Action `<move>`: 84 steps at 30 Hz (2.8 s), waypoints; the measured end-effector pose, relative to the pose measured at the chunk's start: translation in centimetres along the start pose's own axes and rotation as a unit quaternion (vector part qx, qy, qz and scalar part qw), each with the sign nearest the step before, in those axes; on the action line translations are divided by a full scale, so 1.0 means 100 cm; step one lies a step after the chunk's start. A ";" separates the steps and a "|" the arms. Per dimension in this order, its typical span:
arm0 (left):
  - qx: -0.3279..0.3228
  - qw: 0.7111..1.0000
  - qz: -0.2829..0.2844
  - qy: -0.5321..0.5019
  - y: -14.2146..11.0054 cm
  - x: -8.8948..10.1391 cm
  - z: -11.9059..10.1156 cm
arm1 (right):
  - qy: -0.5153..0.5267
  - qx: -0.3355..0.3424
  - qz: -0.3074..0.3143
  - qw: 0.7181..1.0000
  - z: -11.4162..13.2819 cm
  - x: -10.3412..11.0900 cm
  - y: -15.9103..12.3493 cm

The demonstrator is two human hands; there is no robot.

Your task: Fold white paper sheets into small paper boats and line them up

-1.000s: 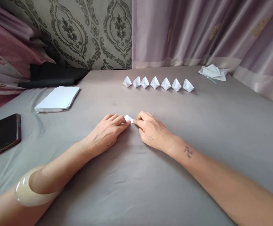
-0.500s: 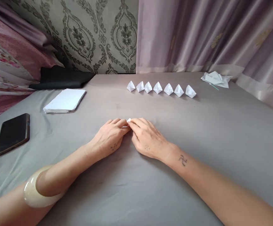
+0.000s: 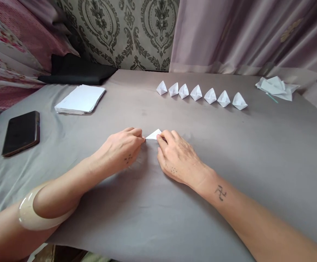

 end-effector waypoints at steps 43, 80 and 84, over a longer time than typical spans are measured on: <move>-0.014 0.905 -0.123 -0.407 0.032 -0.029 0.011 | 0.312 -0.012 -0.113 0.943 -0.031 -0.018 0.016; 0.012 0.813 -0.075 -0.578 0.022 -0.027 0.000 | 0.655 -0.197 -0.137 0.716 0.000 -0.009 0.006; 0.023 0.814 -0.073 -0.576 0.020 -0.024 -0.005 | 0.606 -0.191 -0.132 0.761 -0.005 -0.005 0.002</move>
Point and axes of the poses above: each hand's wrist, its own y-axis towards the middle knuckle, its own x-axis out of the back of the hand, z = x × y, the point moved 2 cm from there along y, towards the middle knuckle, and after that the axes turned 6 degrees about z, right-handed, at the moved point
